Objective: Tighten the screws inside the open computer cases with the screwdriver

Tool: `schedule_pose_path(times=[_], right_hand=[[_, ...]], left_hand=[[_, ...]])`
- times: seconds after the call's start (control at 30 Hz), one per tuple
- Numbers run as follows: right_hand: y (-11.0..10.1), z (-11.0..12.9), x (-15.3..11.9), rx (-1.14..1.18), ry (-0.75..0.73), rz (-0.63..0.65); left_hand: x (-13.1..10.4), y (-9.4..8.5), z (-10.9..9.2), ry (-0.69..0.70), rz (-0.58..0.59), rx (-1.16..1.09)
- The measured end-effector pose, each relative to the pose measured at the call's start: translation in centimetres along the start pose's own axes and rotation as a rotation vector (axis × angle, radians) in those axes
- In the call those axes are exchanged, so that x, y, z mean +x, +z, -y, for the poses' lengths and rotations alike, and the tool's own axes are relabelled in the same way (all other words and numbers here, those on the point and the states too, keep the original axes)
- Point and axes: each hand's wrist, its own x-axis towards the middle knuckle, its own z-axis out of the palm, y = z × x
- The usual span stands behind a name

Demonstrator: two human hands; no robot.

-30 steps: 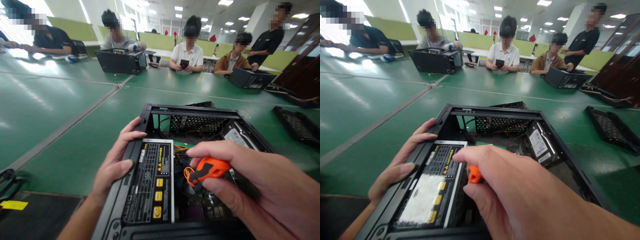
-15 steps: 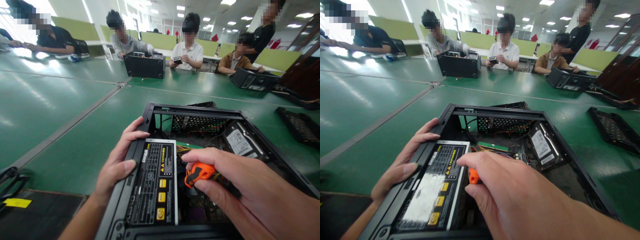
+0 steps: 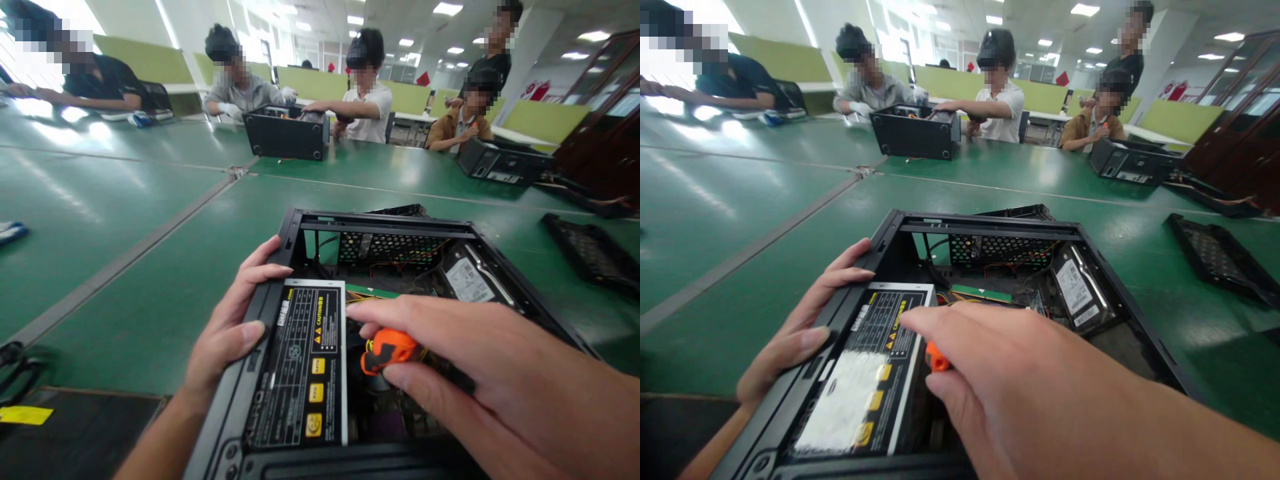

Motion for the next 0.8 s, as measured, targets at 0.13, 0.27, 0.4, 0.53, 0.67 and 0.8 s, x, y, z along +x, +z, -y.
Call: schedule_pose_path(times=[0.13,0.27,0.4,0.53,0.67,0.8], right_hand=[[-1.8,-0.7,1.4,-0.106,0.117,-0.14],[-1.3,-1.6,3.0,-0.137,0.106,-0.123],[0.2,-2.2,3.3,-0.135,0.119,-0.058],[0.7,-2.3,3.2,-0.129,0.133,-0.042],[0.9,-2.4,3.3,-0.119,0.137,-0.036],[1.0,-2.7,3.3,-0.103,0.125,-0.061]], left_hand=[[0.0,0.1,0.1,-0.024,-0.01,-0.069],[-0.1,0.2,0.1,-0.037,-0.02,-0.082],[-0.2,0.2,0.0,-0.054,-0.024,-0.067],[-0.2,0.3,-0.2,-0.044,-0.031,-0.054],[-0.2,0.4,-0.3,-0.015,-0.014,-0.041],[-0.2,0.4,-0.2,-0.01,-0.002,-0.056]])
